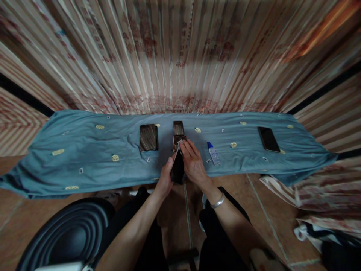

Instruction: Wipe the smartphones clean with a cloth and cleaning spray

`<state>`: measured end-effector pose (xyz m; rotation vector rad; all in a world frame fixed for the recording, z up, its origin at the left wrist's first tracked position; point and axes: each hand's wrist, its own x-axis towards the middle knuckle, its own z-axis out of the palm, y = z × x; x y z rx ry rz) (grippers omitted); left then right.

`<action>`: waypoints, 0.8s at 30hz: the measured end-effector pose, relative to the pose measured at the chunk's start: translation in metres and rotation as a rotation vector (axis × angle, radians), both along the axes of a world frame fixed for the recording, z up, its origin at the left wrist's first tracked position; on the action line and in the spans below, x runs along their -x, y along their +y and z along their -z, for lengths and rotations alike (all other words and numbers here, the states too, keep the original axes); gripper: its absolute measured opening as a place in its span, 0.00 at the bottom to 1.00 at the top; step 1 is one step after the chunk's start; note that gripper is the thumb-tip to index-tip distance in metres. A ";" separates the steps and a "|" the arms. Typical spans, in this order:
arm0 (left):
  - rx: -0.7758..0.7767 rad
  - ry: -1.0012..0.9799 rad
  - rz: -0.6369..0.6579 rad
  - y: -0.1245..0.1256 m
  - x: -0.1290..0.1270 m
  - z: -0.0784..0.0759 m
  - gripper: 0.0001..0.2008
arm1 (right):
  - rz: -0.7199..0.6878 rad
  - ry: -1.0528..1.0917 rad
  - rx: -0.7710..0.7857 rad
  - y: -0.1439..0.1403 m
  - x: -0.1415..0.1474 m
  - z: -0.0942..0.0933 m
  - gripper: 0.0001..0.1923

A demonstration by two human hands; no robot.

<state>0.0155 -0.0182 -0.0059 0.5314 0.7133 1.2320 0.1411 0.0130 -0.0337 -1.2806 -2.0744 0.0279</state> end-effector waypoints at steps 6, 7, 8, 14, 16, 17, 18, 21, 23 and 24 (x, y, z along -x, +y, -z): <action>0.002 0.046 0.017 -0.002 0.000 0.002 0.21 | 0.046 0.029 0.030 0.007 -0.009 0.002 0.27; 0.003 0.046 0.021 -0.002 0.000 0.002 0.22 | 0.050 0.037 0.039 0.007 -0.010 0.002 0.27; 0.004 0.044 0.028 -0.002 0.000 0.002 0.23 | 0.052 0.047 0.049 0.008 -0.011 0.002 0.27; 0.035 0.032 0.075 -0.004 0.002 -0.003 0.25 | 0.055 0.069 0.075 0.010 -0.012 0.002 0.26; 0.060 0.014 0.087 -0.004 0.003 -0.005 0.25 | 0.051 0.069 0.079 0.010 -0.012 0.003 0.26; 0.070 0.008 0.091 -0.004 0.003 -0.006 0.25 | 0.052 0.072 0.080 0.010 -0.012 0.003 0.26; 0.078 0.005 0.093 -0.004 0.003 -0.007 0.24 | 0.054 0.079 0.080 0.011 -0.013 0.004 0.26; 0.095 -0.004 0.090 -0.003 0.005 -0.009 0.24 | 0.062 0.108 0.085 0.012 -0.016 0.007 0.27; 0.105 -0.012 0.080 -0.002 0.007 -0.010 0.24 | 0.056 0.136 0.103 0.013 -0.018 0.008 0.27; 0.112 -0.014 0.074 -0.001 0.007 -0.011 0.24 | 0.055 0.160 0.115 0.013 -0.018 0.009 0.26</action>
